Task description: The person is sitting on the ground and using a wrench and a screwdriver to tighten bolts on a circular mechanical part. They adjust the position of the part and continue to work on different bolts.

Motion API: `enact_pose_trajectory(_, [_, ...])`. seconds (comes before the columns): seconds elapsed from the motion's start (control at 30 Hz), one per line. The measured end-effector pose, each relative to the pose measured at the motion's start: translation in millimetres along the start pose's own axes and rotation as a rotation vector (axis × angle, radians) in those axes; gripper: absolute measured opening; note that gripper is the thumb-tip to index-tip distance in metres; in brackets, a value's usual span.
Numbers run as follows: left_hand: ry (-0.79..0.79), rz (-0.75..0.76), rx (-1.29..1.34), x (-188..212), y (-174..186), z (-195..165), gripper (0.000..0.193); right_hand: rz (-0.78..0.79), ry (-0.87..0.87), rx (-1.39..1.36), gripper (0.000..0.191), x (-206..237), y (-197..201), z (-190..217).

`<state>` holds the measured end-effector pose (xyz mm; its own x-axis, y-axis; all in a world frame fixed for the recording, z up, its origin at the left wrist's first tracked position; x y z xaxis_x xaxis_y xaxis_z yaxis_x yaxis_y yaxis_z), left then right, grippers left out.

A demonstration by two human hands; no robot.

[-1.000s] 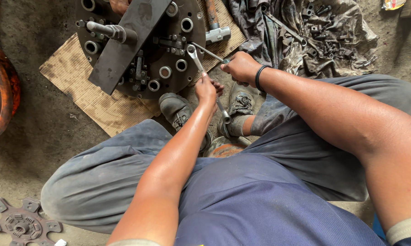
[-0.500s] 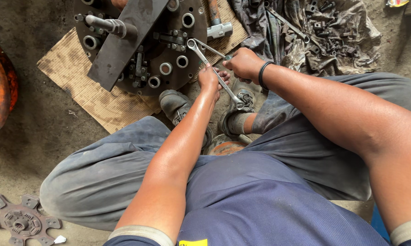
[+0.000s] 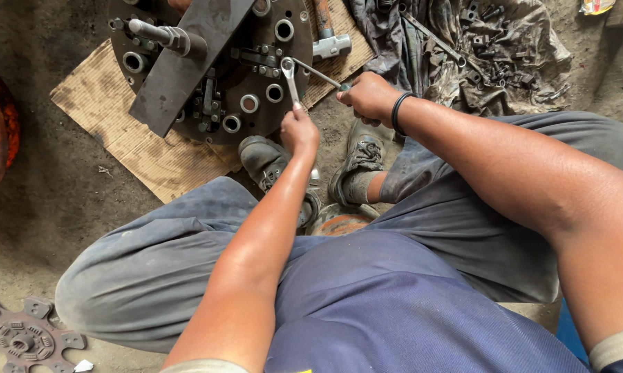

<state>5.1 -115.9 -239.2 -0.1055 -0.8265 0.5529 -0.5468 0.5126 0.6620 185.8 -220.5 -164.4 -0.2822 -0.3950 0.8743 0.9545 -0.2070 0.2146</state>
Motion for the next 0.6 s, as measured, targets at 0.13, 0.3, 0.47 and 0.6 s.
enact_pose_trajectory(0.13, [0.282,0.347,0.684,12.2,-55.2,2.7,0.044,0.001,-0.015,-0.020,0.039,-1.0,0.1,-2.3])
enact_pose_trajectory(0.3, [0.350,0.518,0.848,17.0,-72.2,-17.6,0.045,0.020,0.004,0.016,0.038,-1.3,1.4,0.4])
enact_pose_trajectory(0.47, [0.388,0.651,0.926,19.4,-84.0,-39.8,0.047,0.014,0.002,0.007,0.032,1.1,2.5,1.6])
enact_pose_trajectory(0.6, [0.421,0.563,0.763,11.7,-68.9,-25.5,0.042,0.008,0.005,0.020,0.035,0.4,4.3,2.4])
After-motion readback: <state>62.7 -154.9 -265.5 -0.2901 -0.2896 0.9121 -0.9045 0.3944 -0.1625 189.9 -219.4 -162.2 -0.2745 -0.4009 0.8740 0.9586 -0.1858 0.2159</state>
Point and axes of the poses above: each hand's wrist, its own x-axis away from the middle knuckle, its own y-axis out of the back of the hand, z = x × y, the point moved 9 cm from there along -x, towards the middle knuckle, and after that the axes turned 2 degrees about z, right-handed, at the moved point
